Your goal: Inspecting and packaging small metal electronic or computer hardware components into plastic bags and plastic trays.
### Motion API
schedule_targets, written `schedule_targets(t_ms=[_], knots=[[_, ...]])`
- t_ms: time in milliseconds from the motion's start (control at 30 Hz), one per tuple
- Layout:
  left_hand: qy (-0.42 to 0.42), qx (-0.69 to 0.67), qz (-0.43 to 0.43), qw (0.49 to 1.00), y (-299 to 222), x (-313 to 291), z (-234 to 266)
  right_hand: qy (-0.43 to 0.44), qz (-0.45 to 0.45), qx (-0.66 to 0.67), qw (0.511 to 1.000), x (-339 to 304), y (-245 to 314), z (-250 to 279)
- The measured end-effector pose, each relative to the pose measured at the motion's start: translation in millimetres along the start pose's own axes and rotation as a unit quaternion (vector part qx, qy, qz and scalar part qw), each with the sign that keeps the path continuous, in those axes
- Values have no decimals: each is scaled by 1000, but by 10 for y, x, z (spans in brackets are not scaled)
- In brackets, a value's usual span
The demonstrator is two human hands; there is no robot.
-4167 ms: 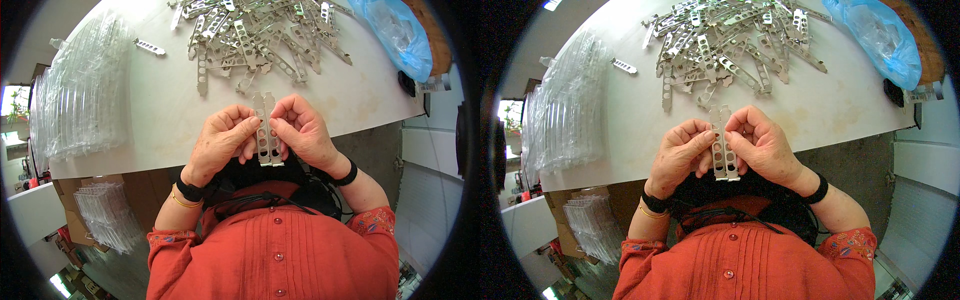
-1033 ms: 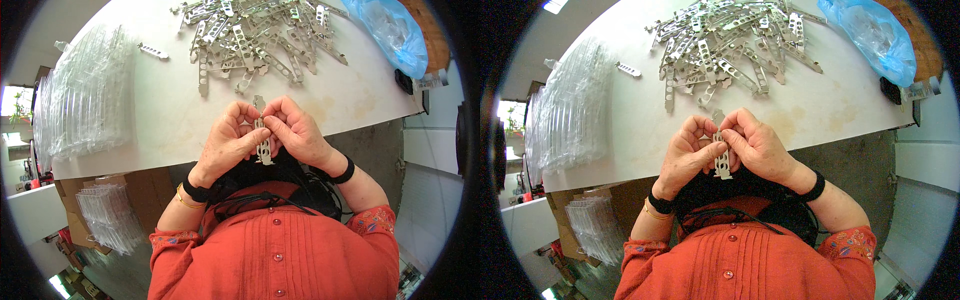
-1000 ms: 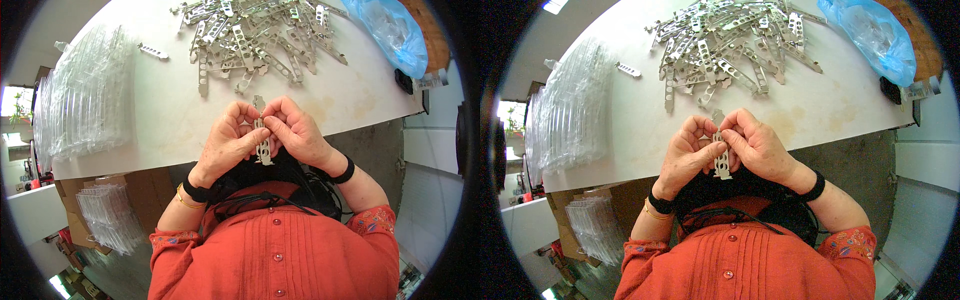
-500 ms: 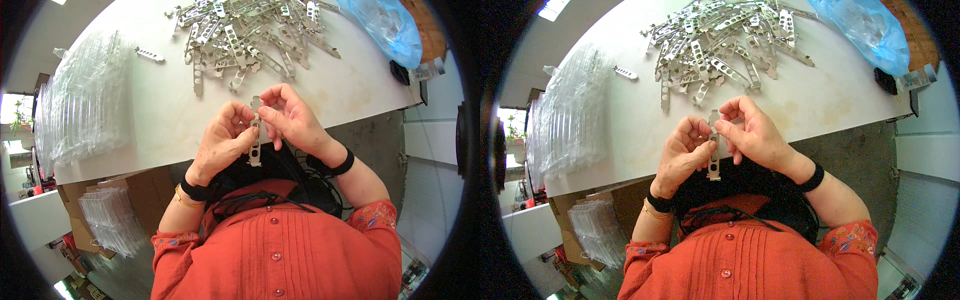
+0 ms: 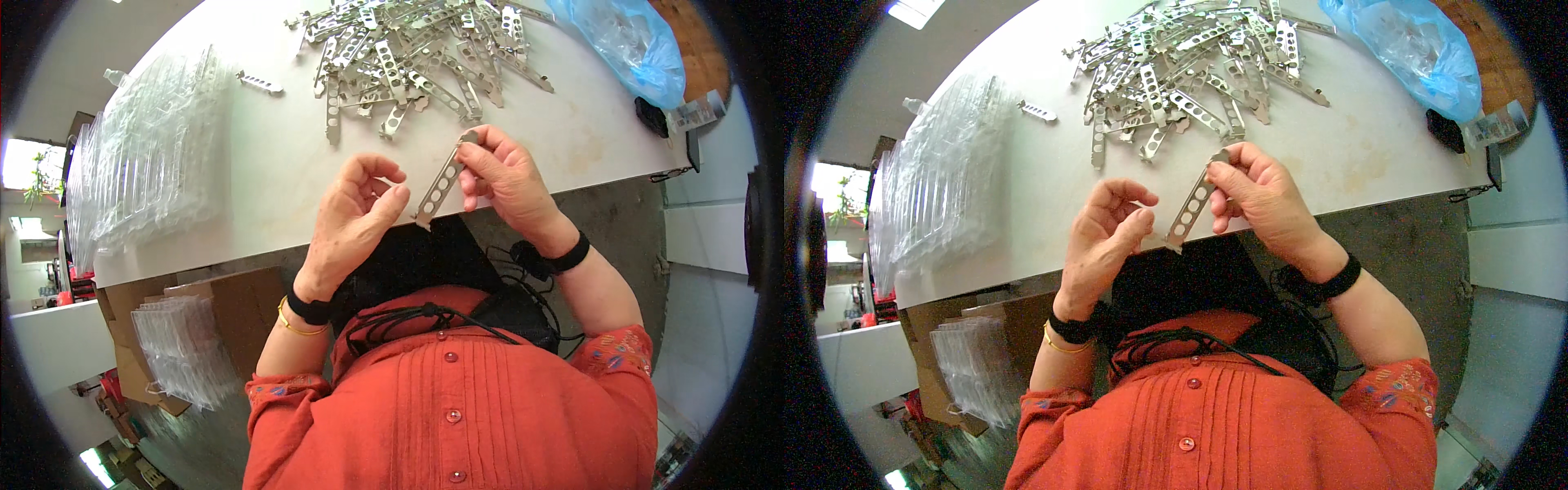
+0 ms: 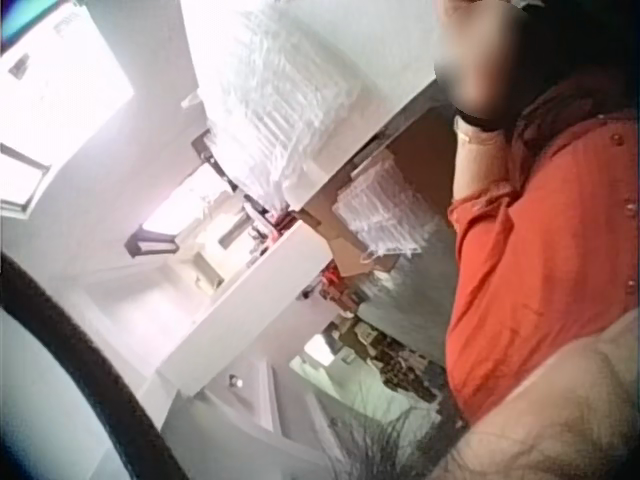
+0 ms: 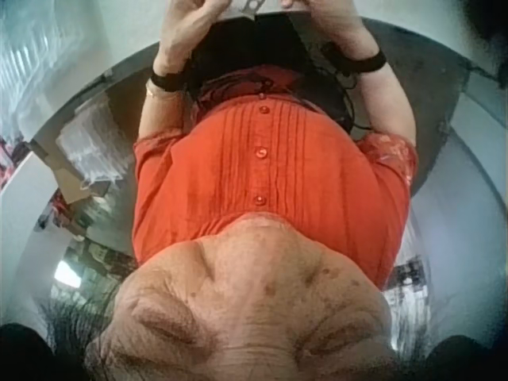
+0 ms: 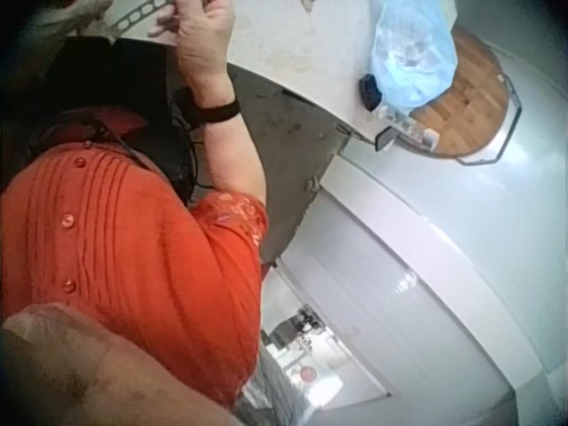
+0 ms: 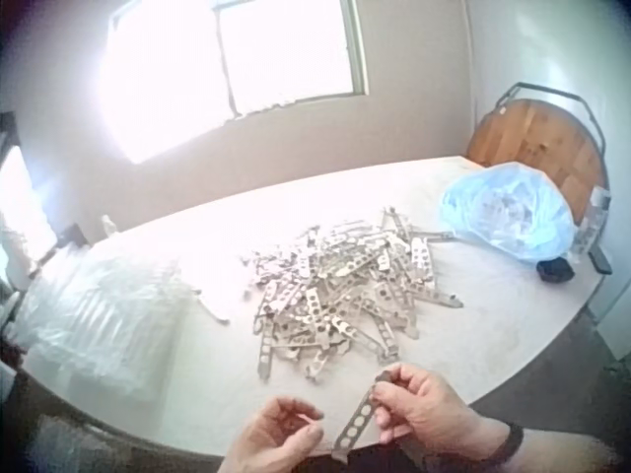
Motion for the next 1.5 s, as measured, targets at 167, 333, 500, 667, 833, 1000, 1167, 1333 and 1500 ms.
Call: schedule_targets(t_ms=[167, 333, 500, 667, 833, 1000, 1167, 1333, 1500], knots=[[29, -34, -18, 999, -19, -185, -134, 26, 52, 29, 998, -66, 138, 72], [45, -105, 15, 993, -37, -159, -288, 24, 54, 31, 998, -119, 145, 45], [-18, -158, 5, 987, -48, -173, -239, 50, 35, -14, 998, -148, 194, 85], [-76, -144, -25, 986, -33, -202, -217, 89, 22, -69, 993, -181, 162, 172], [-103, -127, -41, 986, 37, -215, -197, 94, 51, -108, 988, -156, 132, 124], [-124, -106, -38, 986, 81, -200, -168, 97, 46, -135, 985, -81, 62, 198], [-132, -100, -14, 986, 115, -157, -158, 80, 60, -167, 981, -61, 61, 180], [-121, -86, -47, 988, 166, -99, -159, 55, 61, -171, 982, -73, 41, 171], [-116, -85, -34, 989, 182, -67, -175, 44, 63, -180, 981, -88, 44, 161]])
Point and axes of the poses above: each hand's wrist, its own x-axis towards the middle knuckle, its own z-axis out of the back of the hand, y = z × x, the point moved 3 cm from there along x, towards the middle knuckle, and after that the axes turned 12 degrees about x, right-handed, at the moved point
